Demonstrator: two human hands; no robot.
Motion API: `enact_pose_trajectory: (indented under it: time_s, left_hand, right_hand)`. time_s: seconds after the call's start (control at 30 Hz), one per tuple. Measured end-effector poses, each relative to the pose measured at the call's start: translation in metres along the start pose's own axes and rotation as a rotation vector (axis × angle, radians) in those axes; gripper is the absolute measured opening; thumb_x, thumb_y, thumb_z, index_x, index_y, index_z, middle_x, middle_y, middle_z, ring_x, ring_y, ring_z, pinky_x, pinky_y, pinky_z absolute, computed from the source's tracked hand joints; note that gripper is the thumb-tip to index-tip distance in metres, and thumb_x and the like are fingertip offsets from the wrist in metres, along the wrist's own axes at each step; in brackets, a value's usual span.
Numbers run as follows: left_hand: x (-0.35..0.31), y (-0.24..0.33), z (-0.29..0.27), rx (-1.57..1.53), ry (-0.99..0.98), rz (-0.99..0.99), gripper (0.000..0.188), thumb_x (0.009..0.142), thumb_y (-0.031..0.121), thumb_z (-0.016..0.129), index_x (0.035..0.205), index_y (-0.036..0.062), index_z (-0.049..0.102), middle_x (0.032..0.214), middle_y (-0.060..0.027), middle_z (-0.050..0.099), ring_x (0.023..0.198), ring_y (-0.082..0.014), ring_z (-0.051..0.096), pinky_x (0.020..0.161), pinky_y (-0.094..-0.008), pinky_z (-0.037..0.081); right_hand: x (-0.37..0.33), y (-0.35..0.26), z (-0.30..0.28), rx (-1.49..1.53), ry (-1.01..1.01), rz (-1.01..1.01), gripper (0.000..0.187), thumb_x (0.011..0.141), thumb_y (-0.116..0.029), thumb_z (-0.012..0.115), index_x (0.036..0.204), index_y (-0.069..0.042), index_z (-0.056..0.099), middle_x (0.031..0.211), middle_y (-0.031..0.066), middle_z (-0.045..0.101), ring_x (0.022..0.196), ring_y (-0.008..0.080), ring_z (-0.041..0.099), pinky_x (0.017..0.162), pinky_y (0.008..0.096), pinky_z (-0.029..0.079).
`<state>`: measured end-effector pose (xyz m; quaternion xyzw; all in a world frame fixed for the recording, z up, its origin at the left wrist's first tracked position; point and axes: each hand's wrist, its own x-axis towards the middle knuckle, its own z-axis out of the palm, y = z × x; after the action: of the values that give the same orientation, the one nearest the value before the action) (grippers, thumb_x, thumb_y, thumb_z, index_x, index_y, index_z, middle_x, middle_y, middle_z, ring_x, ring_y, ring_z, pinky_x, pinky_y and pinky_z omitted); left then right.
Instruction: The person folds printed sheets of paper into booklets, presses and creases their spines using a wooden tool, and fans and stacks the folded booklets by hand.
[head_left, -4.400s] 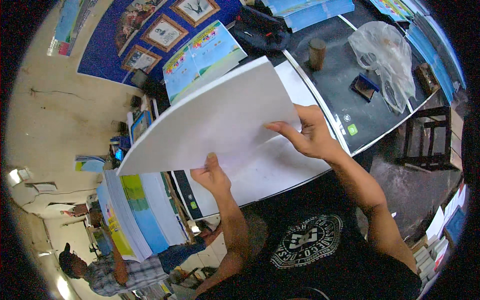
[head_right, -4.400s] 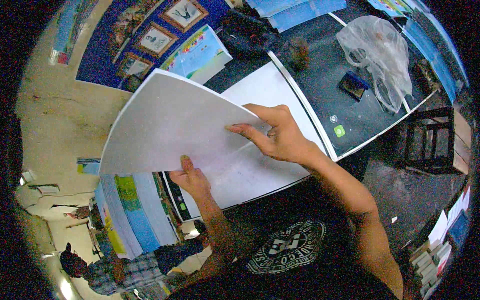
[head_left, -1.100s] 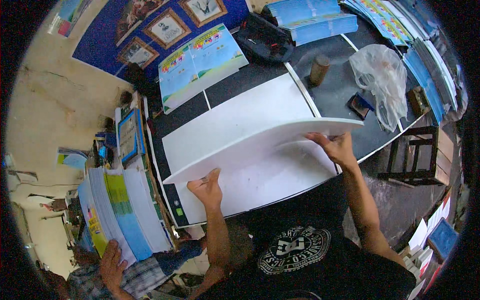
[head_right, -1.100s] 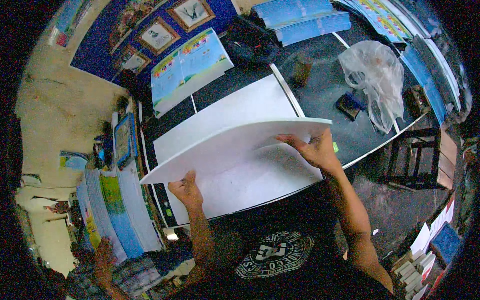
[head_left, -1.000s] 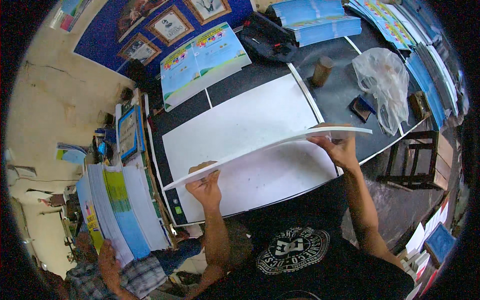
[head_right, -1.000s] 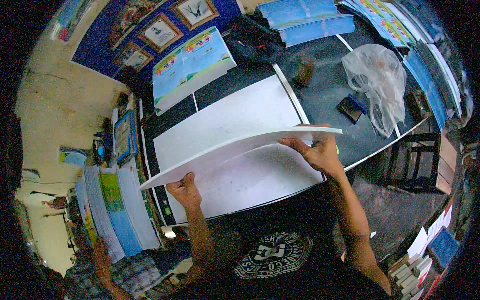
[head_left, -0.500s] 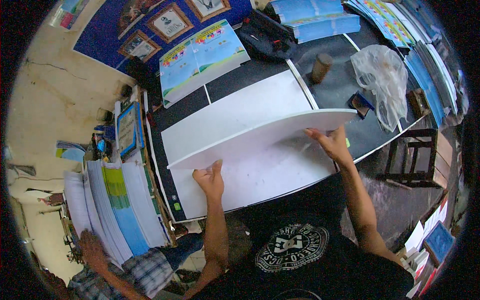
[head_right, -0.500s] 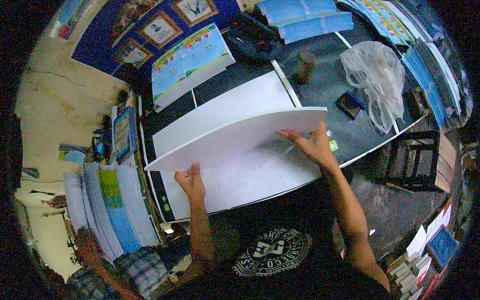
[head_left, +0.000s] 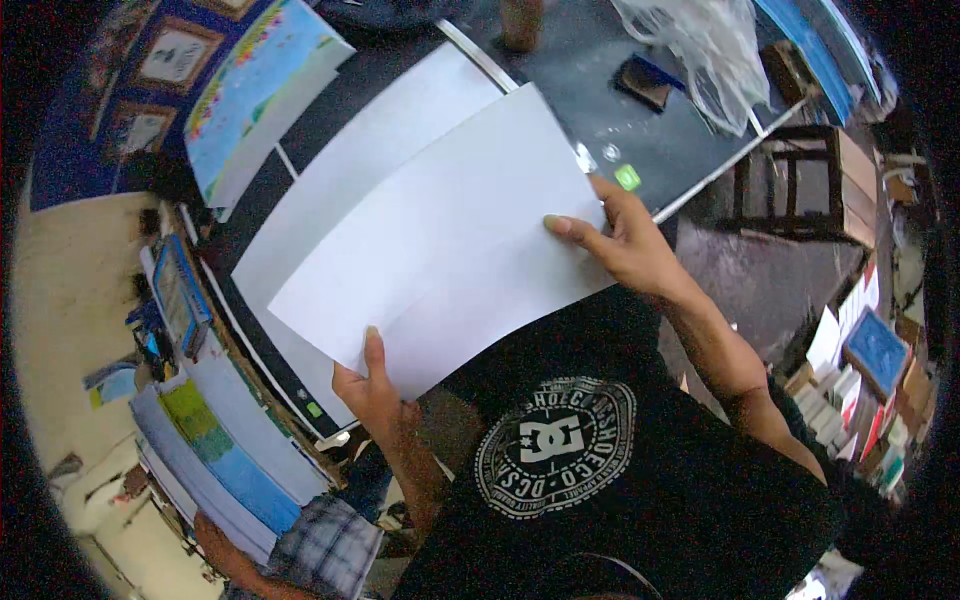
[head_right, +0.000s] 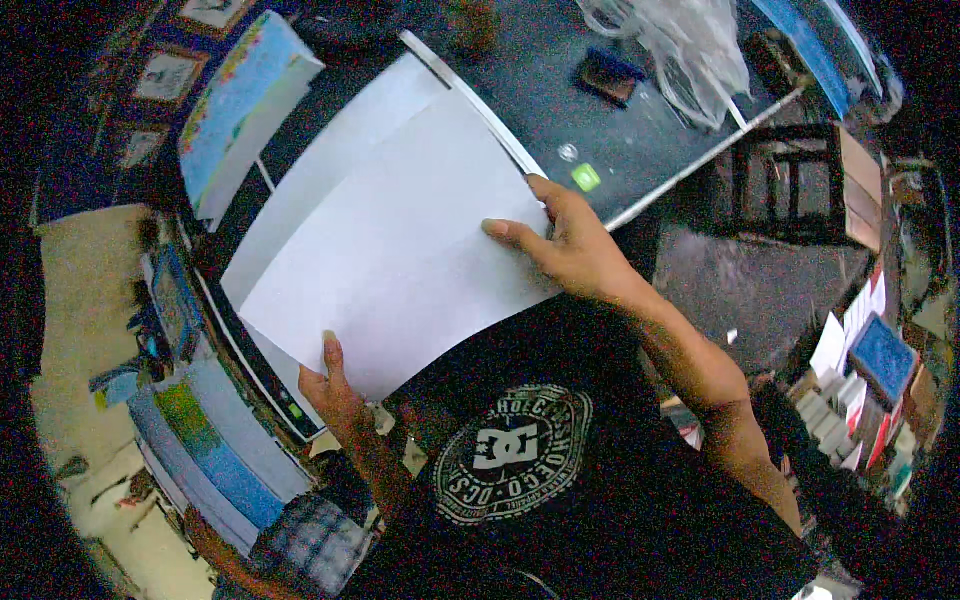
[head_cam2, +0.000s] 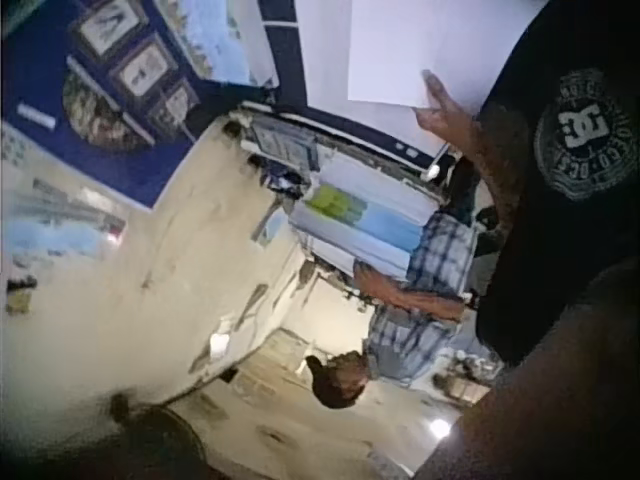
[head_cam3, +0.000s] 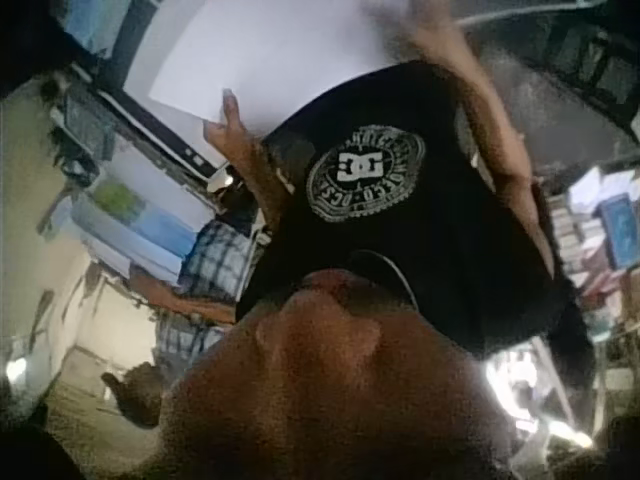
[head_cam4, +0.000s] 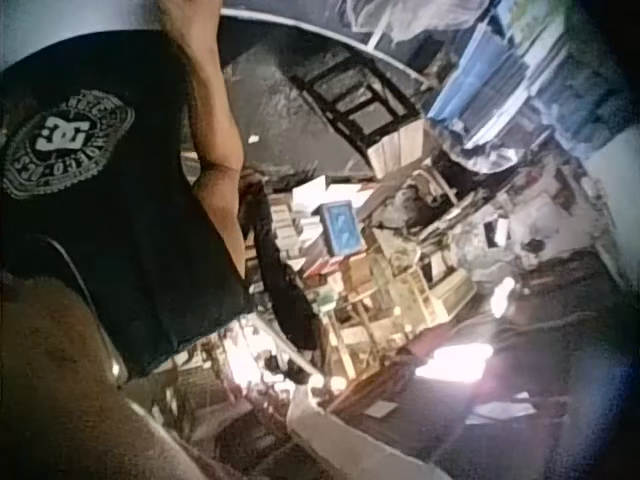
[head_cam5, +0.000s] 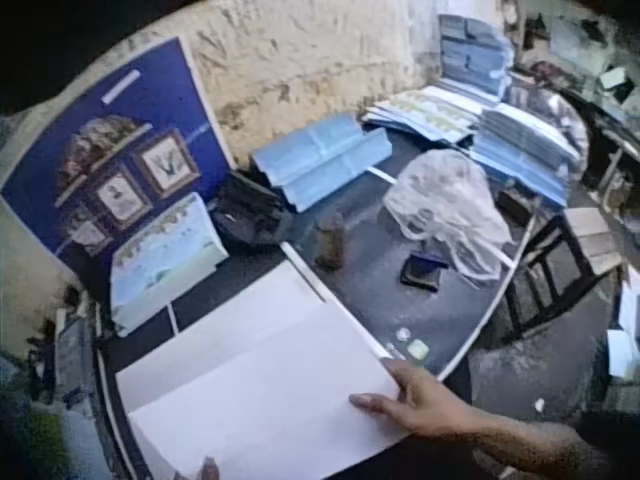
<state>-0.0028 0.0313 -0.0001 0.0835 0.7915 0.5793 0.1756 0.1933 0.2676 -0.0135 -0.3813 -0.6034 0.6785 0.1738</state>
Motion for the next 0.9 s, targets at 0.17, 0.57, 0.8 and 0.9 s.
enact_pose_trajectory:
  time_s: [0.17,0.57,0.8,0.9]
  left_hand:
    - [-0.009,-0.025,-0.004,0.155,-0.086,-0.183,0.036,0.095,0.013,0.069,0.121,-0.0096,0.060,0.109,-0.0163,0.068,0.093,-0.0219,0.066,0.084,-0.0357,0.053]
    - [-0.020,-0.018,-0.011,0.379,-0.106,-0.354,0.041,0.094,0.017,0.071,0.122,-0.0093,0.059,0.111,-0.0181,0.067,0.096,-0.0243,0.065,0.085,-0.0376,0.054]
    - [-0.023,-0.024,-0.007,0.193,-0.095,-0.429,0.040,0.093,0.014,0.072,0.124,-0.0070,0.059,0.113,-0.0158,0.066,0.098,-0.0227,0.065,0.086,-0.0357,0.054]
    - [-0.022,-0.019,-0.001,0.130,-0.112,-0.386,0.042,0.093,0.015,0.072,0.125,-0.0078,0.058,0.115,-0.0155,0.065,0.100,-0.0223,0.064,0.087,-0.0357,0.053]
  right_hand:
    - [-0.036,0.044,-0.008,-0.280,0.089,-0.029,0.064,0.087,-0.034,0.079,0.127,0.006,0.050,0.092,0.0192,0.066,0.084,0.0254,0.065,0.078,0.0365,0.052]
    - [-0.064,0.058,-0.097,-1.169,0.075,-0.574,0.066,0.078,-0.007,0.079,0.138,-0.014,0.053,0.131,0.0113,0.057,0.113,0.0309,0.057,0.092,0.0439,0.046]
    - [-0.011,0.069,-0.084,-1.236,-0.137,-1.072,0.051,0.087,-0.022,0.056,0.137,-0.023,0.058,0.135,0.0015,0.059,0.121,0.0184,0.054,0.092,0.0403,0.033]
    - [0.007,0.061,-0.083,-1.226,-0.131,-1.227,0.044,0.086,-0.023,0.056,0.129,-0.019,0.066,0.122,-0.0019,0.066,0.114,0.0147,0.060,0.088,0.0387,0.032]
